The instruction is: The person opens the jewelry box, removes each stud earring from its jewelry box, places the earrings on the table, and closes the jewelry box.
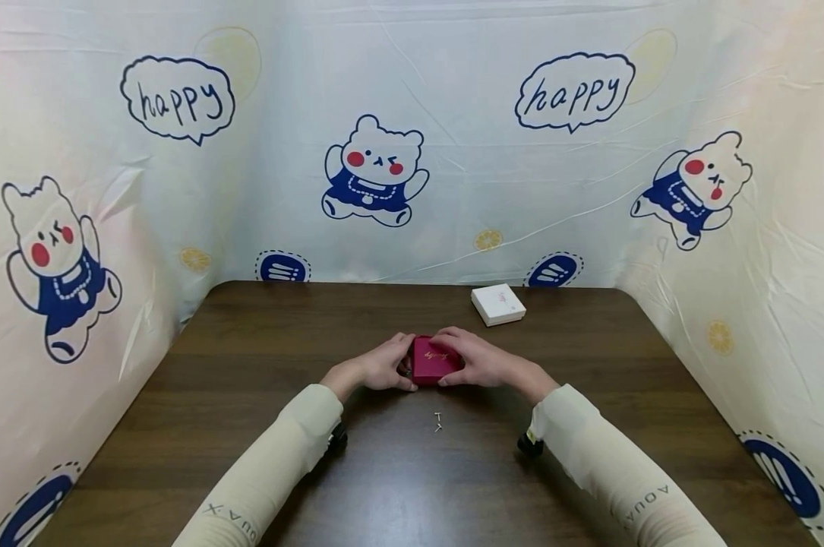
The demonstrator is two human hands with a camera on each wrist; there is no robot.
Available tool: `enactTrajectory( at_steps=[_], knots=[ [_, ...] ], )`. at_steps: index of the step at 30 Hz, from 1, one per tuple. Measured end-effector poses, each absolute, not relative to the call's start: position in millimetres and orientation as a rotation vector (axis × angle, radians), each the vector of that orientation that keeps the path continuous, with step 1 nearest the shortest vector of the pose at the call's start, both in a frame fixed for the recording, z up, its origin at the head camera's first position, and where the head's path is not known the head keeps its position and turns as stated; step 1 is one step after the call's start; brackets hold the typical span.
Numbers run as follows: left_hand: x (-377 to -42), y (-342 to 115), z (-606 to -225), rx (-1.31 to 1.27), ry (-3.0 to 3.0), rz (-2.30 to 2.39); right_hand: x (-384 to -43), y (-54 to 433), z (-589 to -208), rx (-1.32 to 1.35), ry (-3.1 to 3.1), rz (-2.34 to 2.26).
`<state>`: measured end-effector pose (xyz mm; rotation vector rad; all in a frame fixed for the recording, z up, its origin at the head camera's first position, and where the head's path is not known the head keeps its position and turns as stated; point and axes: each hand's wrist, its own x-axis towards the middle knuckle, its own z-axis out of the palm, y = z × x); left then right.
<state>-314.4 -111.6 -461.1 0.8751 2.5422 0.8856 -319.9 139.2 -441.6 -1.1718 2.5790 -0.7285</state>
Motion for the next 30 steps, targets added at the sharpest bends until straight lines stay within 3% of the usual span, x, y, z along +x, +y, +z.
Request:
enactTrajectory(
  at_steps=[30],
  knots=[
    [-311.3, -108.4, -460.7, 0.833, 2.556, 0.861, -323.9, 143.3, -436.5, -1.123, 2.5, -0.794]
  ],
)
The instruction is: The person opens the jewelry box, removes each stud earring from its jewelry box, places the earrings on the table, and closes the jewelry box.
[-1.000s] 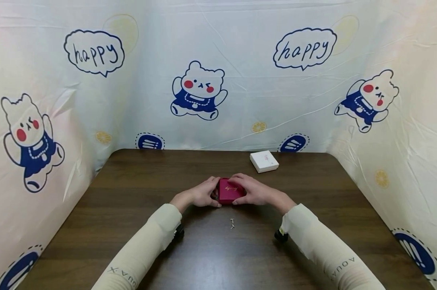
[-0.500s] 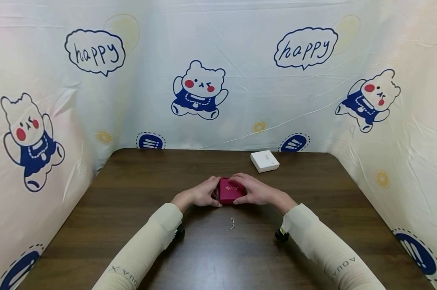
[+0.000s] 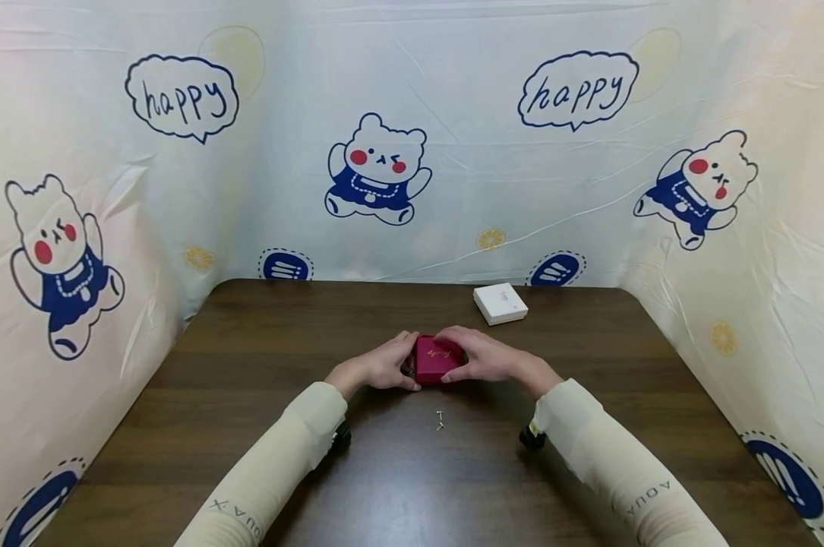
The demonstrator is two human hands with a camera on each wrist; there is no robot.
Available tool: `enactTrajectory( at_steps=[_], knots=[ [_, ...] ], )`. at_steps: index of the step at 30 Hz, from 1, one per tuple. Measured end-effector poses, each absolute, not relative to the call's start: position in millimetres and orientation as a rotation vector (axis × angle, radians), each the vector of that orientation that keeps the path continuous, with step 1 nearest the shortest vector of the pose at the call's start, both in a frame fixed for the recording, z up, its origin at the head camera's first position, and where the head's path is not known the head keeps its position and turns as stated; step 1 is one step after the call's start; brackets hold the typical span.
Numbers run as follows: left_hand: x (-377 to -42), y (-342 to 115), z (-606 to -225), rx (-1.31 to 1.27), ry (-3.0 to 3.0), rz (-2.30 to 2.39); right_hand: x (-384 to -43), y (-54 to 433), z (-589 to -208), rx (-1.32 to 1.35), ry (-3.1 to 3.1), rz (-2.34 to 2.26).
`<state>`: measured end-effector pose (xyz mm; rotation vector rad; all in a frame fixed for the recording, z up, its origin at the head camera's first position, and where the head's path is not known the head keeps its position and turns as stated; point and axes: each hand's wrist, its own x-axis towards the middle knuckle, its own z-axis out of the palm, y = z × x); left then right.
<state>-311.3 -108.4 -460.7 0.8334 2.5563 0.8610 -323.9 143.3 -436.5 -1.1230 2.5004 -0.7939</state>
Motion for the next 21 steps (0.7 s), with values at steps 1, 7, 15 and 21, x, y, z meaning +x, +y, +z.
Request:
enactTrajectory(
  at_steps=[1, 7, 15, 21],
  knots=[
    [-310.7, -108.3, -460.5, 0.83, 2.554, 0.863, -323.7, 143.3, -436.3, -1.12, 2.498, -0.795],
    [-307.6, -108.0, -460.2, 0.823, 2.559, 0.856, -322.1, 143.5, -437.0, -1.105, 2.495, -0.814],
    [-305.1, -107.5, -456.5, 0.81, 2.557, 0.862, -324.0, 143.4, -431.1, -1.081, 2.493, -0.779],
    [-304.6, -107.6, -455.9, 0.819, 2.569, 0.858, -325.6, 143.7, -429.3, -1.032, 2.475, -0.792]
  ],
)
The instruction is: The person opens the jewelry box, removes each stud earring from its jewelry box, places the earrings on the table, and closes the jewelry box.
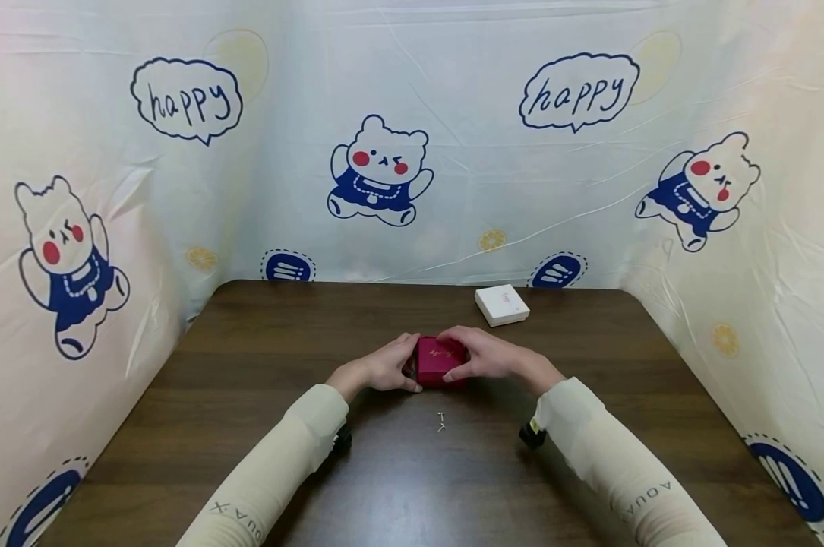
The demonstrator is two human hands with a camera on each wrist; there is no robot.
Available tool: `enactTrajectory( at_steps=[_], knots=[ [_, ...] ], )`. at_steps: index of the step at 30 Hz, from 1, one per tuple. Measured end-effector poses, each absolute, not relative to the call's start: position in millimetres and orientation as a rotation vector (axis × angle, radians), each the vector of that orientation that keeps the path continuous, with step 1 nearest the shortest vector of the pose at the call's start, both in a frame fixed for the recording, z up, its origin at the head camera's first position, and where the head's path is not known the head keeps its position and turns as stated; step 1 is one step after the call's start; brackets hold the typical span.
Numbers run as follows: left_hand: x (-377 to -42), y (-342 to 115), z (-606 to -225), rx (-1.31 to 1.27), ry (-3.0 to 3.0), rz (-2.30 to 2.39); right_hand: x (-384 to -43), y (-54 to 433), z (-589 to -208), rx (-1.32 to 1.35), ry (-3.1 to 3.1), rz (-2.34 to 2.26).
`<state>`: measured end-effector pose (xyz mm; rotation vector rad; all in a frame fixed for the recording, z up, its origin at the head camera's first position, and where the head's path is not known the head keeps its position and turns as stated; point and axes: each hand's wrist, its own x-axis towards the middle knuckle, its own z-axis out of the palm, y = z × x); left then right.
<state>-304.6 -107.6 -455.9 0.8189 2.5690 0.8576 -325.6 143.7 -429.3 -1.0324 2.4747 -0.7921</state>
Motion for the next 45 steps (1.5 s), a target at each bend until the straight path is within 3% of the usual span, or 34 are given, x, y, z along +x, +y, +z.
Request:
enactTrajectory(
  at_steps=[45],
  knots=[
    [-306.7, -98.3, -460.6, 0.831, 2.628, 0.904, -331.7, 148.2, -431.3, -0.99, 2.407, -0.879]
  ],
)
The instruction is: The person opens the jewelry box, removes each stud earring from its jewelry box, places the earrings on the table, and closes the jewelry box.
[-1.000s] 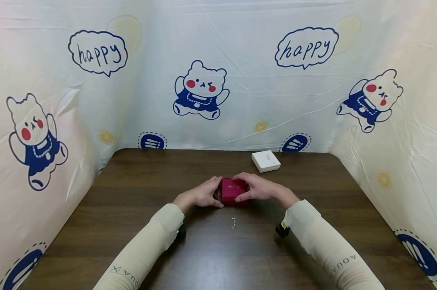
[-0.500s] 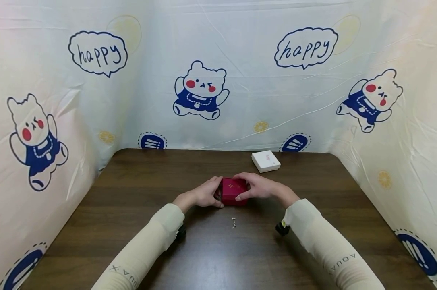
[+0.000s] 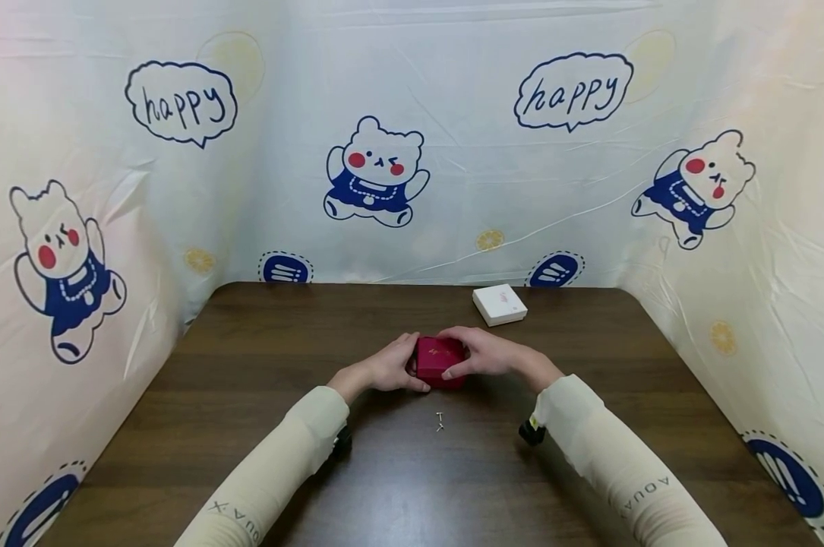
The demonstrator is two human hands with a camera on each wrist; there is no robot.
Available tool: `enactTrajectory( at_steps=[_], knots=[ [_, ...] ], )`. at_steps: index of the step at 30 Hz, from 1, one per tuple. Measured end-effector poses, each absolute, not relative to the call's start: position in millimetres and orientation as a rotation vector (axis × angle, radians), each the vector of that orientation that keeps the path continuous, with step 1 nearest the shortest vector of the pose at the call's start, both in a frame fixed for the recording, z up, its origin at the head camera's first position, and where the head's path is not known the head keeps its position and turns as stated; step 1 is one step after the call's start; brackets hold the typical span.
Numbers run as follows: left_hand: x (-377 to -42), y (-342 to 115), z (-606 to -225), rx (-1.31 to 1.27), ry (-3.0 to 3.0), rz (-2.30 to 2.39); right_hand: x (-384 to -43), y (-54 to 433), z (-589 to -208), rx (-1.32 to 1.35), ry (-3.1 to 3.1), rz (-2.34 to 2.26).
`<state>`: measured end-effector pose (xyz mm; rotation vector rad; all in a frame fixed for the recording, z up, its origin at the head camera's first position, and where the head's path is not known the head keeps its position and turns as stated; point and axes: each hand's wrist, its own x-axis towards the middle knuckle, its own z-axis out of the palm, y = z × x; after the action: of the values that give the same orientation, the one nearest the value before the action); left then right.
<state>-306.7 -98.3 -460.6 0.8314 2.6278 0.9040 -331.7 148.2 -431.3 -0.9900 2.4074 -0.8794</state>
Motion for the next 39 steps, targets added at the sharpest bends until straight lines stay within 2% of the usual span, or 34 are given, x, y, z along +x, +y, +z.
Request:
enactTrajectory(
  at_steps=[39],
  knots=[
    [-309.4, -99.5, -460.6, 0.839, 2.616, 0.898, -333.0, 148.7, -426.1, -0.976, 2.444, -0.881]
  ],
)
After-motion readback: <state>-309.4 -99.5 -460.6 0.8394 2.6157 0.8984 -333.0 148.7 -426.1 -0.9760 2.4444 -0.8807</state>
